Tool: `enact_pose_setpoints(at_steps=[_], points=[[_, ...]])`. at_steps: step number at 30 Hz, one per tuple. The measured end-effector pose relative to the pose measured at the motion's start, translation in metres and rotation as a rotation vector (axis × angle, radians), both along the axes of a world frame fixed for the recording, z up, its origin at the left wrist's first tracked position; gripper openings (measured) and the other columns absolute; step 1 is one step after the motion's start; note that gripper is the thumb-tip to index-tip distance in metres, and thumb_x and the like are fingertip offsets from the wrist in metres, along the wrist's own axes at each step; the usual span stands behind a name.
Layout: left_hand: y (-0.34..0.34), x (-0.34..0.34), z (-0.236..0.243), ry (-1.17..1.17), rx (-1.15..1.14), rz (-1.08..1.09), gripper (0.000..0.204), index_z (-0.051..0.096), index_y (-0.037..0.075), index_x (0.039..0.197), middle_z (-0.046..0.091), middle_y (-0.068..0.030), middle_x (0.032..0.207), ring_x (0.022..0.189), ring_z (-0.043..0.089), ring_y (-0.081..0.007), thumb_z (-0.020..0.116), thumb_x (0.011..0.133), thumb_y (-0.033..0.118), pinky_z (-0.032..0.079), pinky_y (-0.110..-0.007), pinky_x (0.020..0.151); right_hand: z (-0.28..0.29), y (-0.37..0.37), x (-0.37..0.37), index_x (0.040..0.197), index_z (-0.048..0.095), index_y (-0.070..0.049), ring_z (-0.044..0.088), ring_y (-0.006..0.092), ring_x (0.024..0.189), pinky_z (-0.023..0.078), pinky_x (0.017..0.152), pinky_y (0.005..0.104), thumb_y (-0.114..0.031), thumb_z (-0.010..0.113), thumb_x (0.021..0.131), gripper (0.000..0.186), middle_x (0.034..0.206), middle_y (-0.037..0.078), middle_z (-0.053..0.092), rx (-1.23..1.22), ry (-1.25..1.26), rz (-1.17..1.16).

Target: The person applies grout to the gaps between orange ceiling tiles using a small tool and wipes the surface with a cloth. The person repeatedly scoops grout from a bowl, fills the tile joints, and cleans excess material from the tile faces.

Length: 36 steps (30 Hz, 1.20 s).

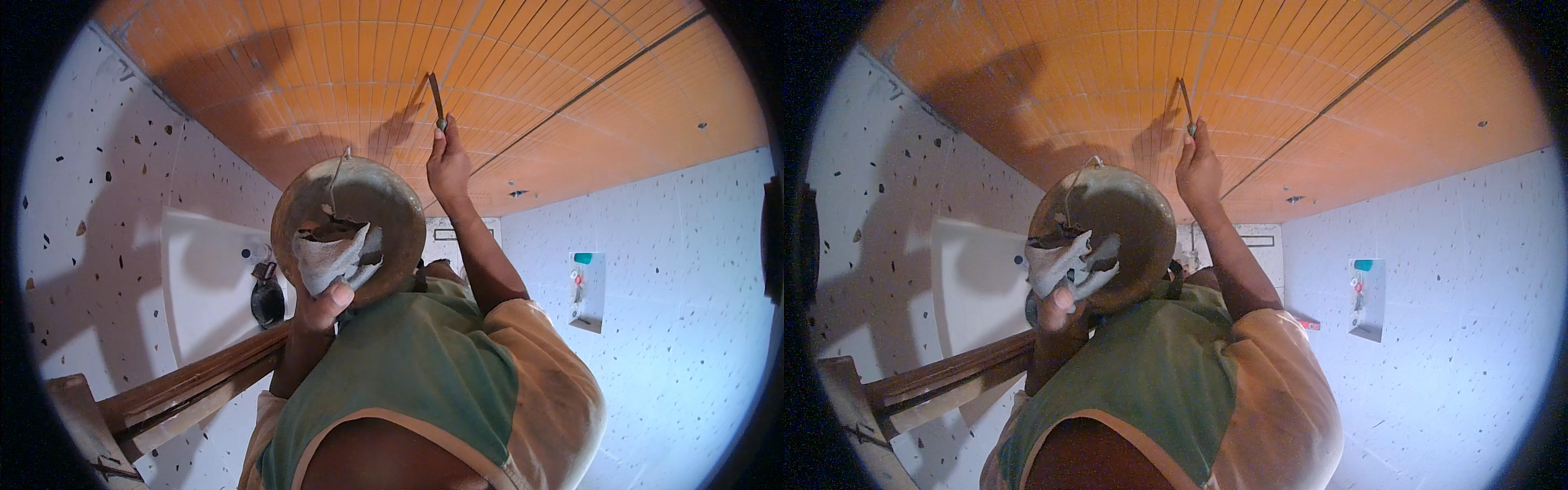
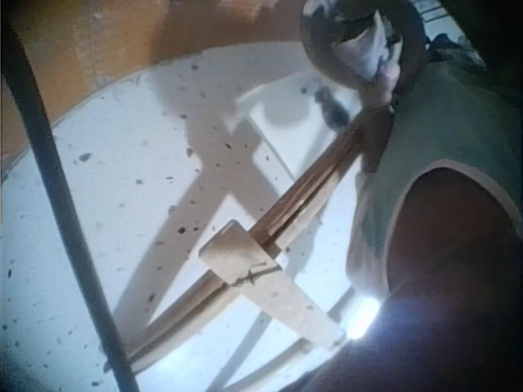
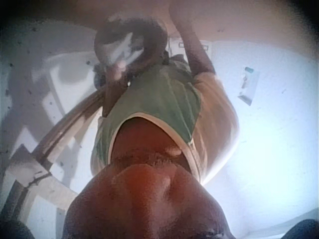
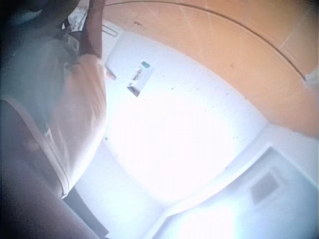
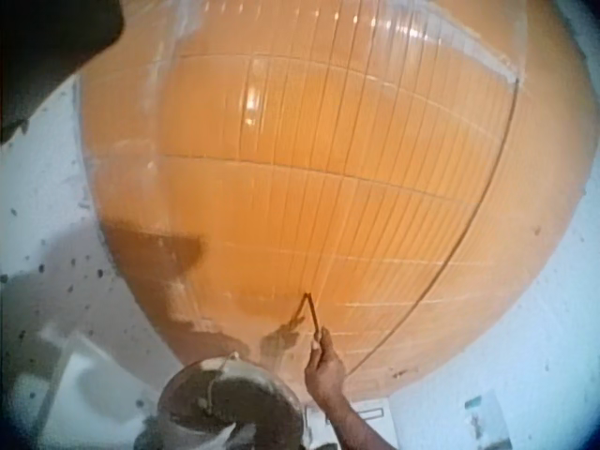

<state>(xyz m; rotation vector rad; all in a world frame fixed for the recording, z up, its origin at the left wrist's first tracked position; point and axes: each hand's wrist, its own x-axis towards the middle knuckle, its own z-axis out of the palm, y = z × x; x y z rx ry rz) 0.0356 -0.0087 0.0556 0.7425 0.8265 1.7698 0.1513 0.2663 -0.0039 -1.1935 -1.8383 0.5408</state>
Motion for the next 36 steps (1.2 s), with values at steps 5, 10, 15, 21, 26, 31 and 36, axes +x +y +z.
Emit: enact_pose_setpoints(at_steps=[5,10,15,21,26,31,36], points=[[-0.001,0.001,-0.003,0.013,0.007,0.0,0.092,0.024,0.002,0.147,0.044,-0.0159,0.139,0.126,0.049,-0.0298,0.076,0.074,0.025,0.04,-0.046,0.106,-0.001,-0.003,-0.003,0.141,0.044,-0.001,0.068,0.0409,0.089,0.054,0.073,0.0458,-0.024,0.046,0.102,0.045,0.105,0.027,0.067,-0.125,0.02,0.046],[-0.003,0.001,-0.004,0.011,-0.006,0.013,0.093,0.023,0.003,0.147,0.044,-0.0159,0.139,0.126,0.048,-0.0298,0.076,0.074,0.024,0.04,-0.046,0.106,-0.004,-0.008,0.027,0.139,0.046,0.0,0.068,0.0398,0.093,0.055,0.077,0.0449,-0.024,0.046,0.102,0.044,0.109,0.026,0.067,-0.211,-0.269,0.066],[0.005,-0.002,-0.004,0.018,0.016,0.007,0.093,0.022,0.003,0.147,0.044,-0.016,0.139,0.126,0.048,-0.0298,0.075,0.074,0.024,0.039,-0.046,0.106,-0.011,-0.018,0.04,0.138,0.05,-0.001,0.069,0.0281,0.076,0.052,0.065,0.0376,-0.03,0.049,0.103,0.046,0.09,0.025,0.068,-0.138,-0.078,0.042],[0.002,0.0,0.0,0.018,0.012,-0.006,0.093,0.021,0.003,0.148,0.044,-0.0161,0.139,0.126,0.048,-0.0297,0.075,0.074,0.024,0.039,-0.046,0.107,0.011,-0.008,0.017,0.137,0.049,0.0,0.066,0.0372,0.082,0.053,0.068,0.043,-0.027,0.047,0.103,0.044,0.097,0.026,0.065,-0.189,-0.067,0.048],[0.0,0.0,-0.005,0.037,0.018,0.015,0.094,0.019,0.003,0.148,0.044,-0.0161,0.138,0.127,0.047,-0.0297,0.074,0.075,0.023,0.038,-0.046,0.107,0.001,-0.001,0.008,0.139,0.048,-0.001,0.067,0.0433,0.089,0.054,0.073,0.0466,-0.026,0.046,0.102,0.044,0.106,0.028,0.066,-0.186,-0.043,0.057],[-0.008,-0.001,-0.02,0.074,0.022,0.047,0.094,0.018,0.003,0.148,0.044,-0.0162,0.138,0.127,0.047,-0.0297,0.074,0.075,0.023,0.038,-0.046,0.107,-0.018,-0.001,0.003,0.142,0.044,-0.002,0.066,0.0433,0.093,0.054,0.076,0.0458,-0.025,0.046,0.102,0.046,0.111,0.027,0.065,-0.186,-0.011,0.056],[-0.007,-0.001,-0.02,0.097,0.027,0.045,0.094,0.017,0.003,0.148,0.044,-0.0162,0.138,0.127,0.046,-0.0297,0.073,0.075,0.022,0.038,-0.046,0.107,-0.056,0.008,0.007,0.145,0.039,-0.004,0.065,0.0433,0.098,0.053,0.082,0.0464,-0.025,0.045,0.102,0.048,0.115,0.026,0.065,-0.088,-0.08,0.091]])
